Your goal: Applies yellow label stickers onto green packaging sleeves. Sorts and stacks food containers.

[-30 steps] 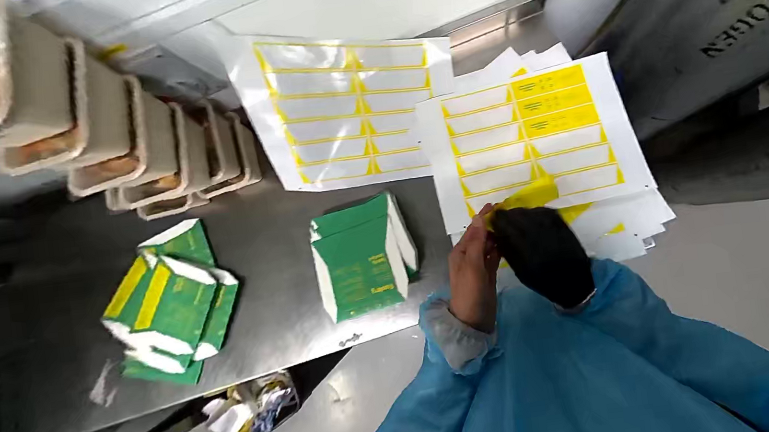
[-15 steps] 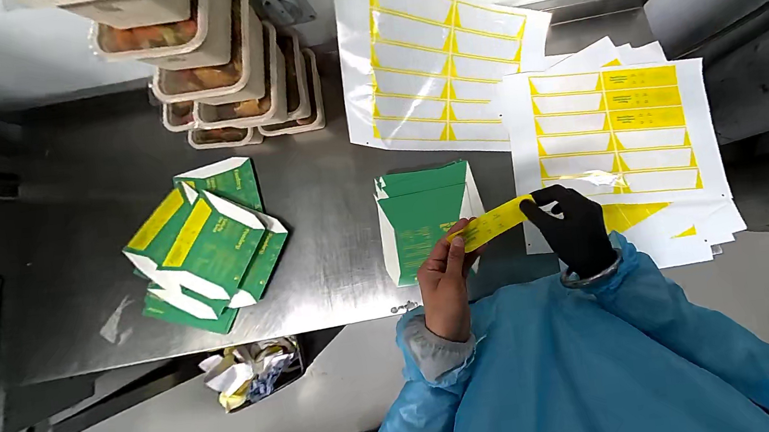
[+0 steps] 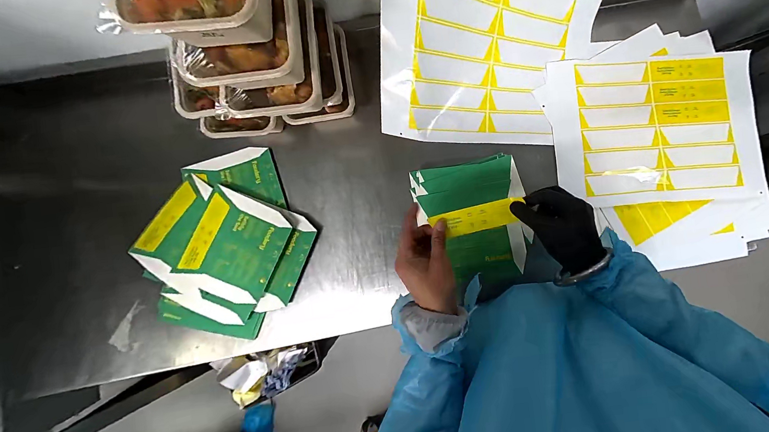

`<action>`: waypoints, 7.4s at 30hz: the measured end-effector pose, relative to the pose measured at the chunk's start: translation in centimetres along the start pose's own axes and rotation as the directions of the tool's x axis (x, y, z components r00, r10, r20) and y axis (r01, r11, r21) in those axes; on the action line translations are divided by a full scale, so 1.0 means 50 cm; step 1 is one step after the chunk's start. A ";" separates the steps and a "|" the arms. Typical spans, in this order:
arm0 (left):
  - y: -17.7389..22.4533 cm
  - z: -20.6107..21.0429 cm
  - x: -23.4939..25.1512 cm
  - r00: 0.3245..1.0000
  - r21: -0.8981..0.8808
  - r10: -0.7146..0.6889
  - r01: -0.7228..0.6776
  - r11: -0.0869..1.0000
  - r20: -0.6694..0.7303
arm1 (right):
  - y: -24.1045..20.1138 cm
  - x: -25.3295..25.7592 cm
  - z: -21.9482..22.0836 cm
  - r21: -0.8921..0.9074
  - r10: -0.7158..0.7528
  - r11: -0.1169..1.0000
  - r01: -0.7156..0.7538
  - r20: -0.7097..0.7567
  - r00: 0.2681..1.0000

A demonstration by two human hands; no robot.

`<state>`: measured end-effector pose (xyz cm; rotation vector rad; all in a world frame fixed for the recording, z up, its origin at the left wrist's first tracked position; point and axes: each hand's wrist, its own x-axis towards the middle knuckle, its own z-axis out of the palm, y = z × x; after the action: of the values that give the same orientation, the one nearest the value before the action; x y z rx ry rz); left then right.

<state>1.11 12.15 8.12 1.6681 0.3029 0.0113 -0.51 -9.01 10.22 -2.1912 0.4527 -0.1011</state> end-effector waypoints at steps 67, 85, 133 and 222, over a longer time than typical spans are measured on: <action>-0.133 -0.495 0.243 0.956 0.936 0.231 -0.240 0.258 0.182 | 0.378 0.020 -0.211 -0.596 -0.068 0.759 0.264 0.330 0.942; 0.045 0.389 -0.022 0.736 -0.199 -0.331 0.530 0.824 0.590 | 0.333 -0.146 -0.535 -0.409 -0.832 0.400 0.820 0.214 0.512; 0.175 0.666 -0.210 0.605 0.010 0.169 -0.280 0.960 0.778 | 0.390 0.104 -0.587 0.276 -0.391 0.857 0.436 -0.204 0.898; -0.028 0.045 0.094 0.984 0.161 -0.176 0.174 0.972 -0.003 | 0.024 0.112 0.024 -0.146 0.114 0.985 -0.094 0.135 0.984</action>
<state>5.80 11.05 5.67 1.7947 0.4516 -0.1582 4.63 -10.77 8.06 -2.2871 0.5055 0.1475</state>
